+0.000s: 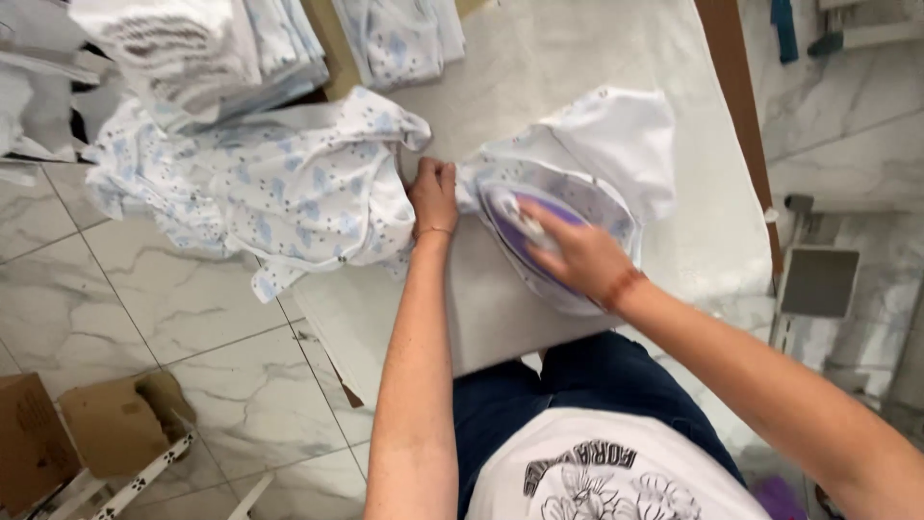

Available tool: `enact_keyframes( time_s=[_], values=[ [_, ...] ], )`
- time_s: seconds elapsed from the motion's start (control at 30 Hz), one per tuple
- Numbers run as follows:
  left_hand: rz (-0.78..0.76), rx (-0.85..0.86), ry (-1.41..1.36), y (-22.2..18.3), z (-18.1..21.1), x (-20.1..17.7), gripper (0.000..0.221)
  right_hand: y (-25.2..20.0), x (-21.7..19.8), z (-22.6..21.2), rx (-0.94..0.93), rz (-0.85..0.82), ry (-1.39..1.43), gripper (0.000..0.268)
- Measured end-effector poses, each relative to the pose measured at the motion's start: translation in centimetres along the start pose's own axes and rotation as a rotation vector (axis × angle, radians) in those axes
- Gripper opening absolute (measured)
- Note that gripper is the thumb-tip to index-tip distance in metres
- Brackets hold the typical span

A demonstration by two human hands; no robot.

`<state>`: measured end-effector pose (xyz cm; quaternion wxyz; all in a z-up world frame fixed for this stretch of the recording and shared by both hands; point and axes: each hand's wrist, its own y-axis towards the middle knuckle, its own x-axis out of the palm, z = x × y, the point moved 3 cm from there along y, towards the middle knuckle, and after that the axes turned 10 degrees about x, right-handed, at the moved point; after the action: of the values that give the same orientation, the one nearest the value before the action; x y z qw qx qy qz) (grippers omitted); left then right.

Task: Ironing and folding baby onesies on a flat surface at a garment factory

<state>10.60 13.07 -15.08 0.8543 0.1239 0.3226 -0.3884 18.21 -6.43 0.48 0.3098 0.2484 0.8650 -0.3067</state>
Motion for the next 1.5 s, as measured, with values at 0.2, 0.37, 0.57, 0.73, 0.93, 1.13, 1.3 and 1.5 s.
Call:
enact_keyframes(
  time_s=[0.2,0.37,0.57,0.73,0.93,1.13,1.3,1.5],
  values=[
    [0.021,0.002,0.011,0.0,0.4,0.1,0.019,-1.9,-0.3,0.7,-0.058,0.063,-0.136,0.05],
    [0.0,-0.015,-0.007,-0.1,0.2,-0.3,0.017,3.9,0.7,-0.1,-0.066,0.065,-0.16,0.052],
    [-0.047,-0.05,0.044,-0.2,1.3,-0.8,0.018,1.6,-4.2,0.9,-0.214,-0.021,-0.212,0.046],
    [-0.04,-0.035,0.044,-0.2,1.1,-0.7,0.017,-1.6,-2.7,2.8,-0.233,-0.032,-0.203,0.048],
    [-0.044,-0.021,0.065,0.0,1.5,-0.8,0.018,-2.7,1.2,2.4,0.07,-0.092,0.038,0.054],
    [-0.056,0.021,0.078,-0.5,1.3,-0.8,0.016,-1.6,0.2,1.7,0.119,0.002,0.037,0.052],
    [0.134,0.254,0.228,-4.2,9.7,-3.7,0.023,-6.8,-7.1,4.6,0.302,-0.017,0.004,0.047],
    [0.001,-0.187,0.079,-9.1,13.2,6.3,0.042,-10.0,-12.6,10.5,0.69,0.281,0.356,0.051]
  ],
)
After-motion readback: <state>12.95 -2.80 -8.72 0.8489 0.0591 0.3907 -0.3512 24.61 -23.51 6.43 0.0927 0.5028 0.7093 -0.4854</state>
